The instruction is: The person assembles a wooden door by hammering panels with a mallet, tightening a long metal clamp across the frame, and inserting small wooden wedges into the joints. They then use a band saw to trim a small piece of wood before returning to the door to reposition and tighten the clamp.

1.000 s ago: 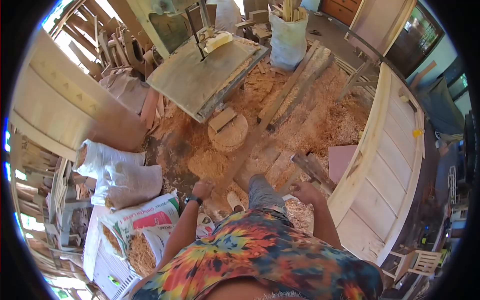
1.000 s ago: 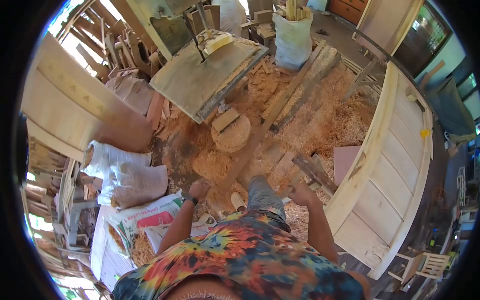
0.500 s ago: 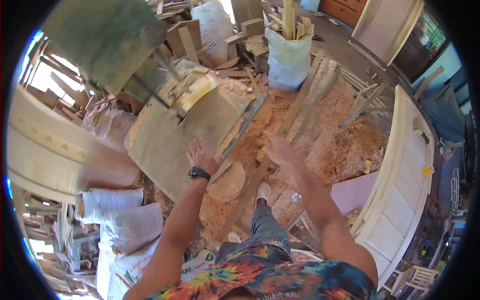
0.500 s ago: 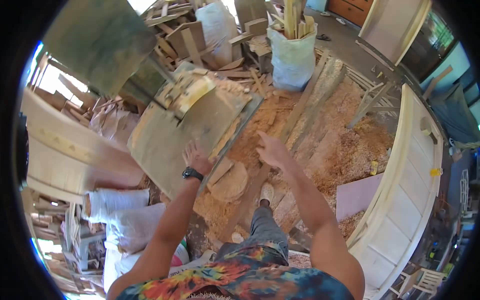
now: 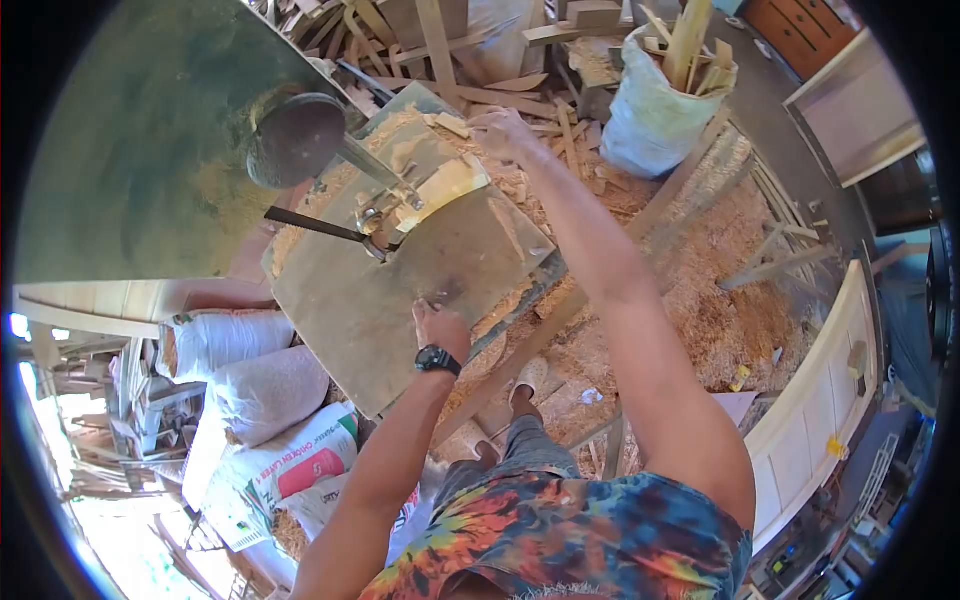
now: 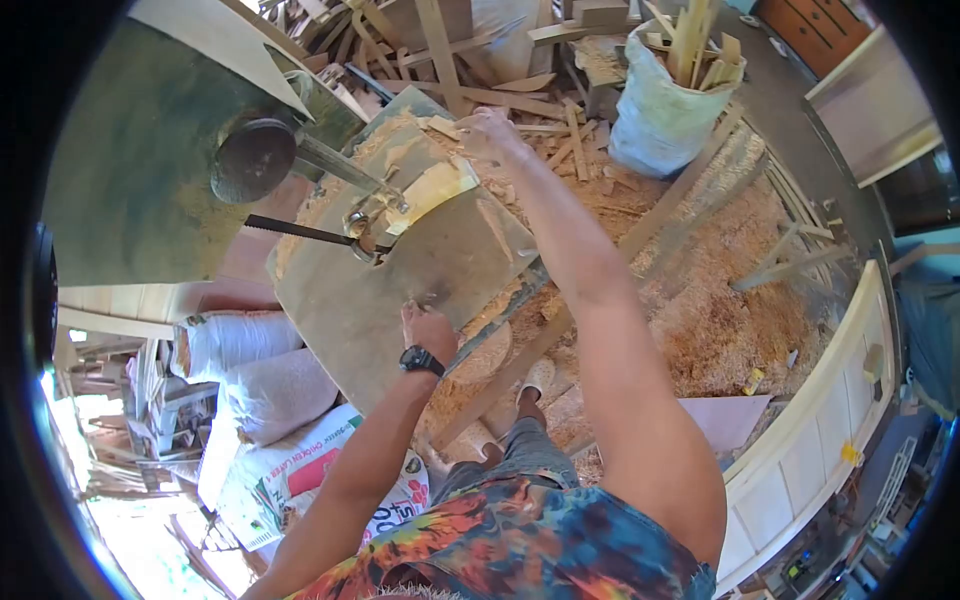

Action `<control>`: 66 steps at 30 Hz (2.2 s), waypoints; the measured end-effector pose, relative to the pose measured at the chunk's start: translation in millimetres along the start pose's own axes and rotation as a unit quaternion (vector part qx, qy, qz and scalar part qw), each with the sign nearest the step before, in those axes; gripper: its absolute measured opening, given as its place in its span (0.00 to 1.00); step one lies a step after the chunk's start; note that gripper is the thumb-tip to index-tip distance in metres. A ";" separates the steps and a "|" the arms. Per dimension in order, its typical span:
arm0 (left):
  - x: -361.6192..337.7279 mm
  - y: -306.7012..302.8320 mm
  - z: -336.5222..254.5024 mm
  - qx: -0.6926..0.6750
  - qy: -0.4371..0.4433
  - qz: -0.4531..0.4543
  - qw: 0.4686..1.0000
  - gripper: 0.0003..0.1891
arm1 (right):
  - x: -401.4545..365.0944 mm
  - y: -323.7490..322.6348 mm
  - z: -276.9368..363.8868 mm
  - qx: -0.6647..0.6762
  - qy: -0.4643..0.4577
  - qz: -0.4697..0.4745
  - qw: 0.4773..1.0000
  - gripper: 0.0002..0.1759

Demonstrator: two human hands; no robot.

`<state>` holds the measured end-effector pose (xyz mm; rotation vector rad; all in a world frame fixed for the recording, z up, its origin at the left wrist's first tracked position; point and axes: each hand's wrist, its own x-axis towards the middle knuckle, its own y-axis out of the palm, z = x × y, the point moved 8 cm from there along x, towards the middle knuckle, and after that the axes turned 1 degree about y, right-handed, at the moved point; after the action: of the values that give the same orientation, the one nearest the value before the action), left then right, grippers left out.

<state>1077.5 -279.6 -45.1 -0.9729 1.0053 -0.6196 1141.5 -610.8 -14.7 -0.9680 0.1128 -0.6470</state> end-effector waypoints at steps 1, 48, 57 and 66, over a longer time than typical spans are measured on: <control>1.3 3.1 1.2 -0.012 -0.004 0.050 0.999 0.36 | 7.3 7.5 5.0 -0.032 -0.017 0.008 0.999 0.17; -38.5 44.8 -244.4 -0.747 -0.023 0.263 0.610 0.16 | -525.7 -15.7 3.1 0.443 0.396 -0.202 0.779 0.16; 92.6 -55.6 -208.4 -0.435 0.050 -0.085 0.895 0.09 | -588.5 -61.9 -143.0 0.216 0.409 0.133 0.876 0.25; 200.8 -114.4 -262.2 -0.171 0.180 -0.184 0.951 0.16 | -578.9 -128.5 -294.4 0.116 0.449 0.239 0.853 0.23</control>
<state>926.2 -593.1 -77.4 -1.4065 1.2924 -0.9793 506.4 -553.4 -192.6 -0.3060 1.0547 -0.5821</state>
